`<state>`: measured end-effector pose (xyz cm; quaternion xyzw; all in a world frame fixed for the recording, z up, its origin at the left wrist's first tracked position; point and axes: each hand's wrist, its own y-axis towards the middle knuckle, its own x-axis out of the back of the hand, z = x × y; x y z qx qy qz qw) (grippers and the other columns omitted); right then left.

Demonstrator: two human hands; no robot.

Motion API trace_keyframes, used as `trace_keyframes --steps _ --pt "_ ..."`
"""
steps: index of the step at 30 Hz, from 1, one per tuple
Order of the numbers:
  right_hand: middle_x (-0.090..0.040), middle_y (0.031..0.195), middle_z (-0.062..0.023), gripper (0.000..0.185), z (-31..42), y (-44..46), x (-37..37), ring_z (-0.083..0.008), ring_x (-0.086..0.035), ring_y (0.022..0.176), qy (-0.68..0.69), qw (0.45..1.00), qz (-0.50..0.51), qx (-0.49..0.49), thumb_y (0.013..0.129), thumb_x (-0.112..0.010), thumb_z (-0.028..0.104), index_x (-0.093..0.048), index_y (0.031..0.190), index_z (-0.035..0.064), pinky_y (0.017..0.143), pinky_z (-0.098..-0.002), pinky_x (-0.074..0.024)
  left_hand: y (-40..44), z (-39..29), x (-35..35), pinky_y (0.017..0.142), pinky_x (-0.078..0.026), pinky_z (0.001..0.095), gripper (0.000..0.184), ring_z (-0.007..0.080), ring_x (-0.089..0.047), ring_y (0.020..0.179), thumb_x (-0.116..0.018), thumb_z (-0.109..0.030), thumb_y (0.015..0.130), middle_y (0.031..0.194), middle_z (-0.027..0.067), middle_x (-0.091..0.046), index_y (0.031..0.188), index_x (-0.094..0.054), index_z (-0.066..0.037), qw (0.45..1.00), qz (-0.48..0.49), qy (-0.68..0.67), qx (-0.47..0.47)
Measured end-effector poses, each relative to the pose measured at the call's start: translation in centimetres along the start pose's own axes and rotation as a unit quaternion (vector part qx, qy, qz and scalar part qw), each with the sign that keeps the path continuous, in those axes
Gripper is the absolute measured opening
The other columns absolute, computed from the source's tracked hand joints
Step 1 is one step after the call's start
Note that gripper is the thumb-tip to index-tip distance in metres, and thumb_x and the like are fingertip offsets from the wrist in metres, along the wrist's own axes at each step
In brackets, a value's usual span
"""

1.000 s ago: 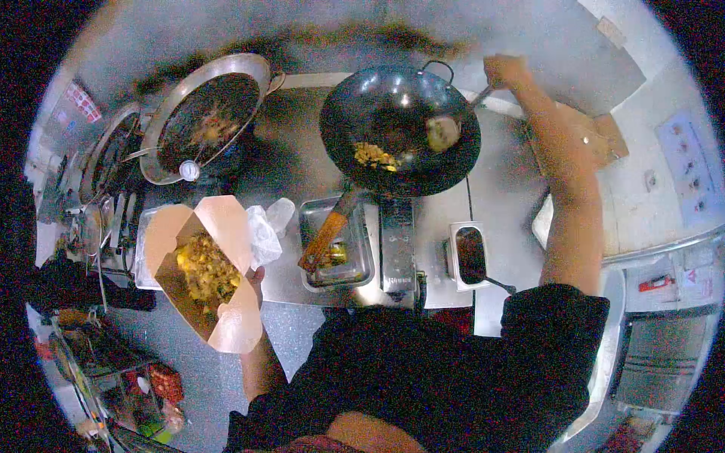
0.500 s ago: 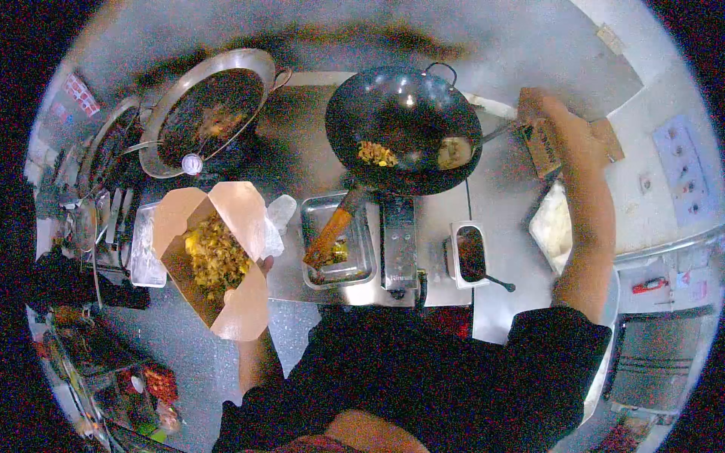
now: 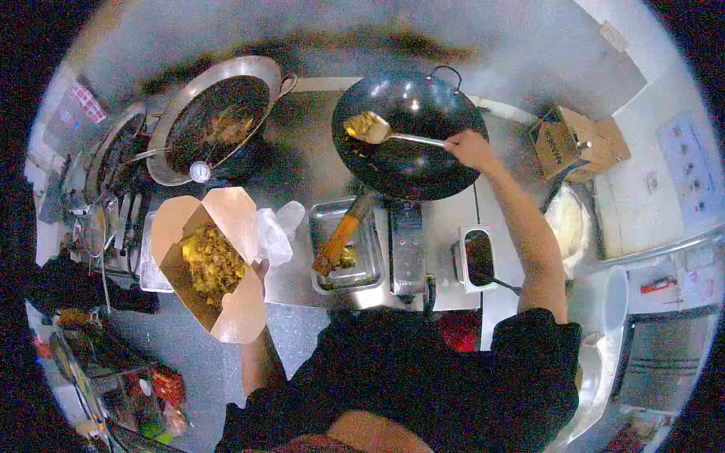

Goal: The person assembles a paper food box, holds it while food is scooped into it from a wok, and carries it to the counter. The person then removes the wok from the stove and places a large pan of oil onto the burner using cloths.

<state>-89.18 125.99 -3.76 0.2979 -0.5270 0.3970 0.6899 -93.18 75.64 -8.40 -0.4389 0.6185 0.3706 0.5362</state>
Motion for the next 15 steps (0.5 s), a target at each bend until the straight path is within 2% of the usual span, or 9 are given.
trace_keyframes --steps 3,5,8,12,14,15 --pt "-0.065 0.074 -0.0128 0.027 0.2 0.6 -1.0 -0.0277 -0.063 0.071 0.036 0.999 -0.009 -0.019 0.080 -0.059 0.034 -0.068 0.096 0.0135 0.068 -0.0374 -0.0474 0.3 0.1 -0.2 0.104 -0.023 0.0527 0.072 0.0300 -0.030 0.126 -0.046 -0.056 0.081 0.138 0.0108 -0.032 0.137 -0.026 -0.015 1.000 0.008 0.008 0.001" --pt "-0.065 0.084 -0.0143 0.023 -0.5 0.9 -2.0 -0.0338 -0.062 0.078 0.043 0.998 -0.044 -0.015 0.080 -0.058 0.036 -0.068 0.093 0.0205 0.072 -0.0427 -0.0486 0.4 0.1 -0.2 0.104 -0.024 0.0528 0.072 0.0300 -0.031 0.126 -0.046 -0.056 0.081 0.137 0.0108 -0.033 0.137 -0.026 -0.015 1.000 0.009 0.010 0.004" --pt "-0.064 0.078 -0.0144 0.024 1.0 0.3 -1.3 -0.0318 -0.063 0.075 0.033 0.997 -0.057 -0.039 0.080 -0.059 0.031 -0.067 0.096 0.0151 0.070 -0.0384 -0.0480 0.6 0.1 -0.2 0.103 -0.024 0.0529 0.073 0.0301 -0.031 0.126 -0.046 -0.057 0.081 0.137 0.0109 -0.033 0.137 -0.027 -0.015 1.000 0.019 0.018 0.010" --pt "-0.064 0.082 -0.0153 0.024 1.6 0.7 -1.8 -0.0333 -0.062 0.078 0.016 0.996 -0.078 -0.033 0.080 -0.059 0.030 -0.067 0.096 0.0141 0.073 -0.0397 -0.0482 1.5 0.6 -0.2 0.103 -0.025 0.0530 0.073 0.0301 -0.032 0.125 -0.047 -0.057 0.080 0.137 0.0109 -0.034 0.137 -0.027 -0.015 0.998 0.040 0.030 0.023" --pt "-0.065 0.086 -0.0133 0.021 0.9 1.1 -2.7 -0.0330 -0.062 0.080 0.018 0.994 -0.106 -0.023 0.080 -0.057 0.035 -0.068 0.093 0.0223 0.075 -0.0425 -0.0490 2.2 0.9 -0.1 0.103 -0.025 0.0531 0.073 0.0302 -0.033 0.125 -0.047 -0.057 0.080 0.136 0.0110 -0.034 0.137 -0.027 -0.015 0.998 0.054 0.034 0.028" --pt "-0.065 0.086 -0.0133 0.021 1.0 1.0 -2.6 -0.0330 -0.062 0.080 0.019 0.994 -0.107 -0.024 0.080 -0.057 0.035 -0.068 0.093 0.0223 0.075 -0.0425 -0.0490 2.5 1.1 -0.1 0.103 -0.026 0.0532 0.073 0.0302 -0.033 0.125 -0.048 -0.057 0.080 0.136 0.0110 -0.035 0.137 -0.027 -0.015 0.997 0.060 0.035 0.031"
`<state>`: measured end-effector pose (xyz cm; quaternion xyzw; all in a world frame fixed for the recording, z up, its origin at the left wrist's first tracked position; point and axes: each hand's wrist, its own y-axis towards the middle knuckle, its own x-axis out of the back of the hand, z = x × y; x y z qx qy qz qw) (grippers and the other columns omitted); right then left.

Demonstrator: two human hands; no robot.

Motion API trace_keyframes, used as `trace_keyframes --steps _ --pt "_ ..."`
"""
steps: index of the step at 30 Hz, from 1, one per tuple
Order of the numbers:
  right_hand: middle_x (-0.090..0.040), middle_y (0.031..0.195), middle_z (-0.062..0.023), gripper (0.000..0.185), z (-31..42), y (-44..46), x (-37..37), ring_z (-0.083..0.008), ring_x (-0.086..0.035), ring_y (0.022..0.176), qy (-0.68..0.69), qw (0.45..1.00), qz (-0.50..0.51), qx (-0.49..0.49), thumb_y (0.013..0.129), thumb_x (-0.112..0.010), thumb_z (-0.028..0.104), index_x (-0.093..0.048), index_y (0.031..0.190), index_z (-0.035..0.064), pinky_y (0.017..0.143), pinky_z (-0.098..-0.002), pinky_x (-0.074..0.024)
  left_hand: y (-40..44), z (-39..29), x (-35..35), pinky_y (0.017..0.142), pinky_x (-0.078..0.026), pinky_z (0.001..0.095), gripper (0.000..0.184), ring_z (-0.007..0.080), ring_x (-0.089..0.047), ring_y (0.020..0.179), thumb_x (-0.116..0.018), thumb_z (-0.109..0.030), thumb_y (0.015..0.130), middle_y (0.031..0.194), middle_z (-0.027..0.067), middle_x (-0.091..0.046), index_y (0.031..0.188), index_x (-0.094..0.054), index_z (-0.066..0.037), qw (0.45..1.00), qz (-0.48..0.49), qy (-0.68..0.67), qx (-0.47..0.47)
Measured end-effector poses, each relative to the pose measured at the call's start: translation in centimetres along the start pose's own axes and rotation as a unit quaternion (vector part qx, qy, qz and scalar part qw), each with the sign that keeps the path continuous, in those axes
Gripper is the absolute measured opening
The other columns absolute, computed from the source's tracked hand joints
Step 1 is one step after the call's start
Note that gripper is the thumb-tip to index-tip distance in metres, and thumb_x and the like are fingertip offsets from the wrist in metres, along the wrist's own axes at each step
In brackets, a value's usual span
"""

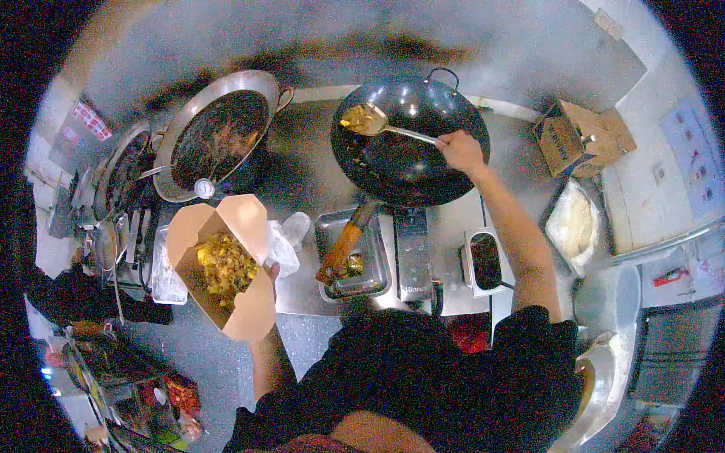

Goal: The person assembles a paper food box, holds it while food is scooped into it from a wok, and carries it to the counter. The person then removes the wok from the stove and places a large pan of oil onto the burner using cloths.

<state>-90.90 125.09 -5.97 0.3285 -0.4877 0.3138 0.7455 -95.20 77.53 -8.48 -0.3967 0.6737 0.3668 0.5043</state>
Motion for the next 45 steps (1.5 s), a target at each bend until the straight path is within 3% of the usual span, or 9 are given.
trace_keyframes --steps 8,10,11,14,18,22,29,34,45 --pt "-0.065 0.089 -0.0127 0.023 1.3 0.0 0.7 -0.0311 -0.062 0.085 0.063 0.993 0.058 -0.087 0.080 -0.057 0.035 -0.068 0.096 0.0233 0.079 -0.0410 -0.0475 3.5 0.6 -1.4 0.103 -0.027 0.0534 0.074 0.0303 -0.034 0.124 -0.049 -0.058 0.079 0.136 0.0111 -0.036 0.136 -0.028 -0.015 0.998 0.054 0.017 0.003" --pt "-0.065 0.089 -0.0124 0.023 1.0 -0.7 1.1 -0.0308 -0.062 0.084 0.066 0.994 0.041 -0.077 0.080 -0.057 0.035 -0.068 0.096 0.0230 0.079 -0.0402 -0.0477 4.1 1.4 -3.7 0.103 -0.025 0.0537 0.081 0.0333 -0.034 0.124 -0.055 -0.060 0.074 0.138 0.0100 -0.033 0.136 -0.028 -0.016 0.998 0.016 0.063 -0.010" --pt "-0.065 0.089 -0.0121 0.024 0.5 -0.9 1.3 -0.0304 -0.063 0.084 0.067 0.995 0.026 -0.065 0.080 -0.057 0.036 -0.068 0.096 0.0227 0.078 -0.0394 -0.0479 4.8 1.6 -3.7 0.100 -0.031 0.0524 0.084 0.0319 -0.037 0.122 -0.062 -0.060 0.069 0.134 0.0091 -0.037 0.134 -0.031 -0.016 0.998 0.002 0.063 0.002" --pt "-0.065 0.088 -0.0130 0.025 -3.1 -1.1 1.8 -0.0305 -0.063 0.083 0.109 0.994 -0.002 -0.033 0.079 -0.057 0.037 -0.068 0.096 0.0222 0.077 -0.0379 -0.0480 6.4 3.1 -5.7 0.102 -0.028 0.0512 0.086 0.0322 -0.033 0.124 -0.060 -0.059 0.070 0.136 0.0091 -0.034 0.137 -0.027 -0.017 0.994 -0.005 0.105 0.009" --pt "-0.064 0.083 -0.0161 0.028 0.3 -4.8 11.1 -0.0313 -0.063 0.078 0.041 0.998 -0.014 -0.041 0.079 -0.058 0.039 -0.069 0.093 0.0164 0.072 -0.0383 -0.0475 9.9 5.8 -5.9 0.102 -0.025 0.0546 0.082 0.0315 -0.030 0.127 -0.059 -0.056 0.072 0.138 0.0071 -0.032 0.137 -0.026 -0.019 0.992 0.077 0.095 0.030" --pt "-0.064 0.080 -0.0179 0.031 3.4 -8.3 18.8 -0.0299 -0.062 0.074 0.017 0.998 -0.058 -0.011 0.081 -0.057 0.034 -0.066 0.095 0.0069 0.071 -0.0383 -0.0463 12.4 8.2 -6.5 0.102 -0.023 0.0567 0.078 0.0316 -0.029 0.127 -0.059 -0.051 0.074 0.136 0.0063 -0.034 0.137 -0.027 -0.019 0.992 0.066 0.055 0.087" --pt "-0.063 0.081 -0.0128 0.022 8.2 -12.1 24.2 -0.0278 -0.059 0.076 -0.025 0.986 -0.132 0.097 0.082 -0.058 0.024 -0.066 0.095 0.0083 0.068 -0.0386 -0.0429 13.1 11.5 -8.4 0.100 -0.026 0.0579 0.072 0.0345 -0.029 0.126 -0.056 -0.049 0.078 0.136 0.0081 -0.034 0.136 -0.026 -0.019 0.983 0.097 0.014 0.157" --pt "-0.054 0.073 -0.0029 0.022 12.7 -15.7 23.3 -0.0190 -0.055 0.071 -0.256 0.898 -0.296 0.202 0.076 -0.061 0.017 -0.064 0.098 0.0165 0.066 -0.0355 -0.0336 13.8 12.5 -10.1 0.101 -0.025 0.0592 0.073 0.0353 -0.028 0.128 -0.055 -0.051 0.078 0.138 0.0077 -0.032 0.137 -0.026 -0.021 0.976 0.129 -0.026 0.176" --pt "-0.058 0.081 0.0042 0.029 13.4 -17.8 24.2 -0.0112 -0.053 0.069 -0.320 0.836 -0.394 0.210 0.072 -0.065 0.016 -0.064 0.100 0.0187 0.067 -0.0295 -0.0299 14.2 13.7 -12.8 0.102 -0.022 0.0597 0.072 0.0338 -0.026 0.129 -0.051 -0.055 0.079 0.140 0.0063 -0.029 0.137 -0.025 -0.022 0.963 0.191 -0.033 0.185"
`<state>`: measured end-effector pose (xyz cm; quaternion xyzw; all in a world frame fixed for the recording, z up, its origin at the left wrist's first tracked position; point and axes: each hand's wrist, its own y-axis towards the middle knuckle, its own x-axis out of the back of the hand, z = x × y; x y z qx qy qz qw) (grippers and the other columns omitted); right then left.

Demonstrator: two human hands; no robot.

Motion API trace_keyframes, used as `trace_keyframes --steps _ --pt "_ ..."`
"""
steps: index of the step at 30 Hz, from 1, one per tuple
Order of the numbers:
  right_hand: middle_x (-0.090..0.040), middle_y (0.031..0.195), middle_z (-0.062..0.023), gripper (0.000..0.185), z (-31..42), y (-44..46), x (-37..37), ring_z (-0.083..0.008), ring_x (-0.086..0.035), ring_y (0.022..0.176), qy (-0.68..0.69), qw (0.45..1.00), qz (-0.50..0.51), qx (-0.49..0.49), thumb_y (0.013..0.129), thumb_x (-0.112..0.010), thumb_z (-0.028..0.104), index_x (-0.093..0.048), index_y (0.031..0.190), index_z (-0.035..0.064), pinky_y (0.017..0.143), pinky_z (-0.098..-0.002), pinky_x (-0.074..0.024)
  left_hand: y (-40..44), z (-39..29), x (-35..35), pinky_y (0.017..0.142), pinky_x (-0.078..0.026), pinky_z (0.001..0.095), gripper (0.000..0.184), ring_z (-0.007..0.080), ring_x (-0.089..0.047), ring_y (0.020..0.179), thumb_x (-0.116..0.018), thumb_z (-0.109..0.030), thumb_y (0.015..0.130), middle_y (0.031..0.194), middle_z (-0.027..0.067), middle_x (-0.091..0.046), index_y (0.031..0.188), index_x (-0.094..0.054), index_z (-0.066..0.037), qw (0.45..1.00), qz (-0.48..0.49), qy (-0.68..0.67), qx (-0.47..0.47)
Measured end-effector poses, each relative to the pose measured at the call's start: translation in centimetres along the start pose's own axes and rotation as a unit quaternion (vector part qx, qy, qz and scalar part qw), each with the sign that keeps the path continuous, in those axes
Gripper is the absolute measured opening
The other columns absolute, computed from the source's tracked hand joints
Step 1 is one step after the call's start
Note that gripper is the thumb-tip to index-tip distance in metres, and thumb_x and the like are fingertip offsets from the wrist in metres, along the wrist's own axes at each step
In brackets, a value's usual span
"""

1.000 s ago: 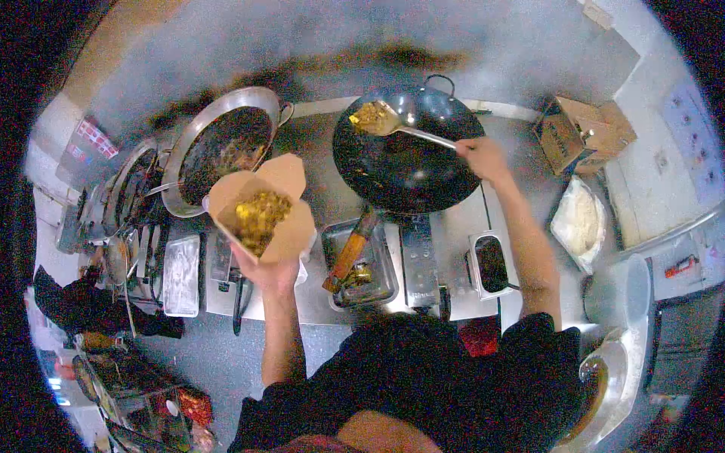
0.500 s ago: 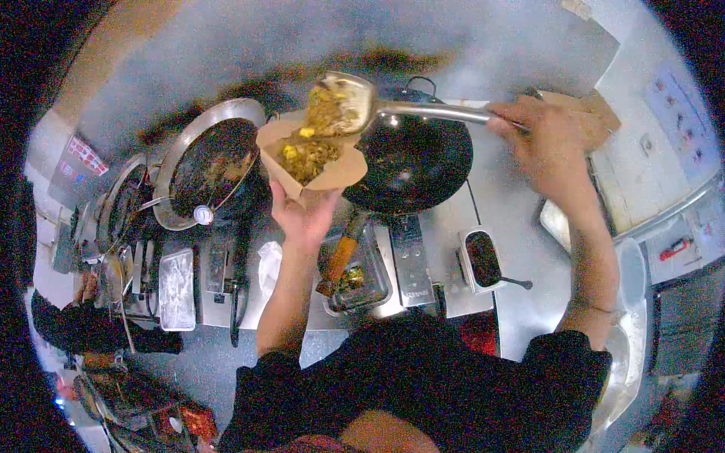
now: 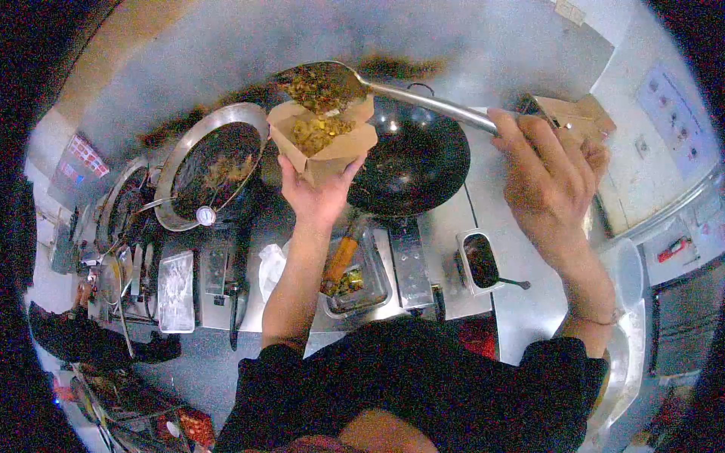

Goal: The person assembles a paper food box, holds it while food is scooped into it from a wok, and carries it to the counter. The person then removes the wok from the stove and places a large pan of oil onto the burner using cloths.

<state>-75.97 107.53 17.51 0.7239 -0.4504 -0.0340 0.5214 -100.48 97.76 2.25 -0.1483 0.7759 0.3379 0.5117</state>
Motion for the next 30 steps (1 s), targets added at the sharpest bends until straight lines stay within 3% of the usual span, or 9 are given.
trace_keyframes --steps 8,14,16,18,22,25,27,29,30 --pt "-0.060 0.083 0.0021 0.027 -1.8 -0.7 0.1 -0.0104 -0.055 0.069 0.002 1.000 -0.003 -0.017 0.077 -0.063 0.015 -0.065 0.103 0.0192 0.062 -0.0284 -0.0265 0.2 0.9 -0.1 0.103 -0.020 0.0595 0.075 0.0343 -0.025 0.129 -0.053 -0.055 0.078 0.139 0.0082 -0.029 0.137 -0.023 -0.020 0.999 0.018 -0.025 0.021" --pt "-0.060 0.088 0.0001 0.032 -3.8 -2.3 -4.2 -0.0163 -0.057 0.077 -0.043 0.994 0.014 -0.098 0.076 -0.063 0.027 -0.061 0.108 0.0200 0.069 -0.0306 -0.0327 -3.1 -1.2 1.5 0.103 -0.023 0.0578 0.078 0.0335 -0.026 0.129 -0.056 -0.056 0.076 0.139 0.0082 -0.029 0.138 -0.024 -0.020 0.999 -0.040 0.015 -0.011" --pt "-0.057 0.088 -0.0029 0.029 -4.7 -3.9 -7.7 -0.0210 -0.056 0.080 -0.096 0.994 0.010 -0.058 0.079 -0.058 0.028 -0.059 0.106 0.0174 0.068 -0.0347 -0.0361 -5.4 -2.6 1.8 0.102 -0.023 0.0577 0.079 0.0329 -0.028 0.128 -0.056 -0.058 0.074 0.139 0.0081 -0.031 0.137 -0.026 -0.021 0.997 -0.059 0.019 -0.035" --pt "-0.053 0.085 -0.0049 0.026 -3.5 -5.6 -11.1 -0.0234 -0.053 0.080 -0.076 0.991 0.087 -0.064 0.080 -0.054 0.023 -0.058 0.103 0.0135 0.065 -0.0389 -0.0386 -7.8 -4.2 2.0 0.102 -0.023 0.0576 0.080 0.0322 -0.029 0.127 -0.056 -0.060 0.072 0.138 0.0080 -0.032 0.136 -0.029 -0.021 0.995 -0.079 0.026 -0.057" --pt "-0.051 0.090 -0.0059 0.028 -1.0 -12.2 -18.4 -0.0239 -0.050 0.074 -0.020 0.994 0.108 0.020 0.074 -0.052 0.014 -0.057 0.100 0.0091 0.065 -0.0382 -0.0404 -11.1 -6.9 1.1 0.102 -0.017 0.0606 0.081 0.0315 -0.035 0.124 -0.056 -0.065 0.069 0.136 0.0063 -0.038 0.134 -0.034 -0.022 0.982 -0.149 0.034 -0.111" --pt "-0.050 0.093 -0.0058 0.029 0.1 -13.7 -20.1 -0.0237 -0.050 0.073 -0.007 0.984 0.175 0.038 0.074 -0.050 0.012 -0.056 0.101 0.0094 0.065 -0.0373 -0.0408 -12.4 -7.6 0.6 0.101 -0.012 0.0632 0.082 0.0318 -0.037 0.122 -0.057 -0.066 0.068 0.134 0.0052 -0.040 0.133 -0.036 -0.021 0.979 -0.162 0.003 -0.125" --pt "-0.050 0.094 -0.0036 0.028 0.2 -13.5 -20.1 -0.0233 -0.050 0.073 -0.003 0.983 0.181 0.018 0.075 -0.050 0.012 -0.056 0.102 0.0103 0.064 -0.0375 -0.0410 -13.1 -7.8 1.0 0.100 -0.022 0.0619 0.081 0.0375 -0.021 0.129 -0.054 -0.057 0.075 0.137 0.0194 -0.028 0.137 -0.027 -0.011 0.988 -0.064 -0.069 -0.120" --pt "-0.052 0.085 -0.0031 0.024 0.6 -13.4 -19.6 -0.0201 -0.052 0.071 0.004 0.982 0.190 -0.004 0.079 -0.053 0.017 -0.059 0.102 0.0102 0.059 -0.0332 -0.0424 -13.6 -7.6 0.9 0.100 -0.022 0.0617 0.079 0.0377 -0.022 0.128 -0.054 -0.056 0.076 0.137 0.0184 -0.029 0.136 -0.028 -0.011 0.990 -0.035 -0.069 -0.122" --pt "-0.052 0.085 -0.0031 0.024 0.5 -13.1 -19.6 -0.0201 -0.052 0.071 0.004 0.982 0.188 -0.001 0.079 -0.053 0.017 -0.059 0.102 0.0102 0.059 -0.0332 -0.0424 -13.7 -7.4 0.7 0.101 -0.018 0.0624 0.083 0.0355 -0.029 0.125 -0.056 -0.061 0.070 0.135 0.0120 -0.034 0.134 -0.033 -0.014 0.984 -0.115 -0.039 -0.131"
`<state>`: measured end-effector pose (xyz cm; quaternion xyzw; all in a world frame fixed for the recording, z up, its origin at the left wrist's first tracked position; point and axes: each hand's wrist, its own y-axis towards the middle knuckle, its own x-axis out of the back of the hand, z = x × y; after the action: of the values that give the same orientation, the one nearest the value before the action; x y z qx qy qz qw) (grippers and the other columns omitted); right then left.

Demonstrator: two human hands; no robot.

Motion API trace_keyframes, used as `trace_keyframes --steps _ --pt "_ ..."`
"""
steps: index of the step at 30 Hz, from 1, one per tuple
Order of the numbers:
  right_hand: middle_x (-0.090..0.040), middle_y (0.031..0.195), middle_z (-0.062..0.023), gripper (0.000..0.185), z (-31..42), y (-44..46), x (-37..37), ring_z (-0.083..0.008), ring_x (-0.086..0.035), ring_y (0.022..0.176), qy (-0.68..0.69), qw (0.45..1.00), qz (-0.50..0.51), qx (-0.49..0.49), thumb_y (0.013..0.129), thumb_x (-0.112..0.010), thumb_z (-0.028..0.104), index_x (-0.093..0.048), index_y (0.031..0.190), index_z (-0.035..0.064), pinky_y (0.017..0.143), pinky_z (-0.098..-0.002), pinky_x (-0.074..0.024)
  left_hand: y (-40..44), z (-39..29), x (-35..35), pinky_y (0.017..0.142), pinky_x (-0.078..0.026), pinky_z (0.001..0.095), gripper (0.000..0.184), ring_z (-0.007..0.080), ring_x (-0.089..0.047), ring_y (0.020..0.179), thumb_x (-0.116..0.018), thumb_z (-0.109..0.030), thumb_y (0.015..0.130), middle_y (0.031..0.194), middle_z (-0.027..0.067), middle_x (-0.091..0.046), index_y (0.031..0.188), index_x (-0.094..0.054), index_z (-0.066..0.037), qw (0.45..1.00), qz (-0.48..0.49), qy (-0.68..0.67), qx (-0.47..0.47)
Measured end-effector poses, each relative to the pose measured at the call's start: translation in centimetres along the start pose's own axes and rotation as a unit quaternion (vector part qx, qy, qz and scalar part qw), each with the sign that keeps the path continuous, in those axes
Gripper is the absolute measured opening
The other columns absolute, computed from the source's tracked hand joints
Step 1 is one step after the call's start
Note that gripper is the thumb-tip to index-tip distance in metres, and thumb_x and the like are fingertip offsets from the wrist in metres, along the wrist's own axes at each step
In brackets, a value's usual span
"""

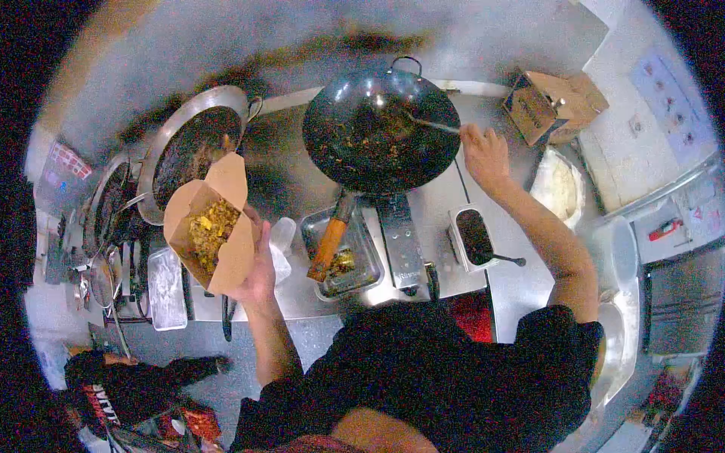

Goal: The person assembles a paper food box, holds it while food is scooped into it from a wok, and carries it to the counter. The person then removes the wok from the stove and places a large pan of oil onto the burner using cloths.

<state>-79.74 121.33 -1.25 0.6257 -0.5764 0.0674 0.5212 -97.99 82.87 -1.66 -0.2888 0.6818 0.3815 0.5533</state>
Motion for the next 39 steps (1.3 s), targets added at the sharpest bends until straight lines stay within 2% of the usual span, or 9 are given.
trace_keyframes --steps 5,7,17,21,22,23,26,33,39 --pt "-0.055 0.090 -0.0035 0.022 -1.4 1.0 -1.4 -0.0231 -0.056 0.084 0.039 0.996 0.048 -0.062 0.080 -0.052 0.019 -0.060 0.099 0.0110 0.068 -0.0388 -0.0477 -0.4 -0.5 1.3 0.101 -0.017 0.0628 0.087 0.0339 -0.036 0.121 -0.060 -0.067 0.064 0.134 0.0062 -0.040 0.131 -0.038 -0.017 0.997 -0.058 -0.043 -0.014" --pt "-0.056 0.091 -0.0038 0.022 -2.6 2.6 -1.5 -0.0242 -0.056 0.086 0.014 0.997 0.074 -0.037 0.080 -0.052 0.020 -0.060 0.098 0.0106 0.071 -0.0409 -0.0475 -1.3 -1.0 1.8 0.105 -0.013 0.0580 0.069 0.0387 -0.023 0.128 -0.048 -0.047 0.081 0.137 0.0164 -0.032 0.136 -0.029 -0.009 0.999 -0.021 -0.038 -0.023" --pt "-0.059 0.094 -0.0080 0.020 -6.6 25.9 -9.2 -0.0258 -0.056 0.093 -0.124 0.982 0.097 0.109 0.083 -0.051 0.026 -0.061 0.097 0.0156 0.081 -0.0450 -0.0420 -4.3 -2.0 2.9 0.108 -0.006 0.0537 0.059 0.0360 -0.017 0.132 -0.042 -0.037 0.087 0.141 0.0167 -0.027 0.136 -0.027 -0.007 0.985 -0.098 0.009 -0.142" --pt "-0.058 0.096 -0.0050 0.015 -2.9 32.2 -13.0 -0.0266 -0.055 0.087 0.037 0.991 0.028 0.125 0.078 -0.056 0.021 -0.063 0.089 0.0156 0.074 -0.0418 -0.0439 -6.4 -2.0 3.1 0.107 -0.009 0.0530 0.055 0.0347 -0.018 0.132 -0.038 -0.034 0.088 0.140 0.0175 -0.027 0.135 -0.029 -0.006 0.988 -0.063 0.022 -0.138" --pt "-0.058 0.097 -0.0053 0.016 -1.0 32.8 -13.3 -0.0260 -0.054 0.089 0.054 0.980 0.005 0.193 0.077 -0.057 0.020 -0.064 0.091 0.0148 0.075 -0.0408 -0.0437 -6.9 -1.8 3.5 0.107 -0.010 0.0527 0.055 0.0345 -0.018 0.132 -0.038 -0.033 0.088 0.140 0.0173 -0.027 0.135 -0.029 -0.006 0.897 -0.173 0.388 -0.125" --pt "-0.057 0.097 -0.0055 0.018 0.7 33.0 -13.5 -0.0254 -0.053 0.090 0.069 0.964 -0.020 0.257 0.075 -0.058 0.018 -0.064 0.092 0.0140 0.076 -0.0399 -0.0436 -7.1 -1.6 3.6 0.107 -0.010 0.0524 0.054 0.0343 -0.019 0.132 -0.037 -0.033 0.089 0.140 0.0171 -0.027 0.135 -0.030 -0.006 0.668 -0.253 0.694 -0.092" --pt "-0.056 0.093 -0.0053 0.022 5.4 30.9 -10.2 -0.0249 -0.051 0.092 0.118 0.893 -0.122 0.416 0.072 -0.060 0.017 -0.064 0.094 0.0140 0.079 -0.0392 -0.0422 -7.0 -0.8 1.0 0.107 -0.010 0.0515 0.054 0.0333 -0.020 0.131 -0.037 -0.031 0.088 0.140 0.0168 -0.028 0.135 -0.029 -0.007 0.546 -0.322 0.773 -0.010" --pt "-0.057 0.098 -0.0057 0.023 4.3 34.5 -14.5 -0.0276 -0.049 0.100 0.157 0.933 -0.139 0.291 0.071 -0.060 0.013 -0.064 0.094 0.0135 0.086 -0.0399 -0.0400 -7.7 -1.5 3.4 0.107 -0.010 0.0496 0.051 0.0312 -0.021 0.131 -0.035 -0.027 0.089 0.139 0.0154 -0.029 0.136 -0.028 -0.008 0.508 -0.229 0.828 -0.057" --pt "-0.059 0.101 -0.0099 0.019 4.4 30.6 -7.7 -0.0305 -0.051 0.101 0.140 0.959 0.102 0.226 0.069 -0.064 0.013 -0.063 0.088 0.0103 0.092 -0.0428 -0.0369 -7.7 -2.0 3.8 0.106 -0.010 0.0509 0.051 0.0306 -0.021 0.131 -0.036 -0.024 0.088 0.140 0.0144 -0.029 0.136 -0.028 -0.007 0.427 -0.230 0.873 -0.048"
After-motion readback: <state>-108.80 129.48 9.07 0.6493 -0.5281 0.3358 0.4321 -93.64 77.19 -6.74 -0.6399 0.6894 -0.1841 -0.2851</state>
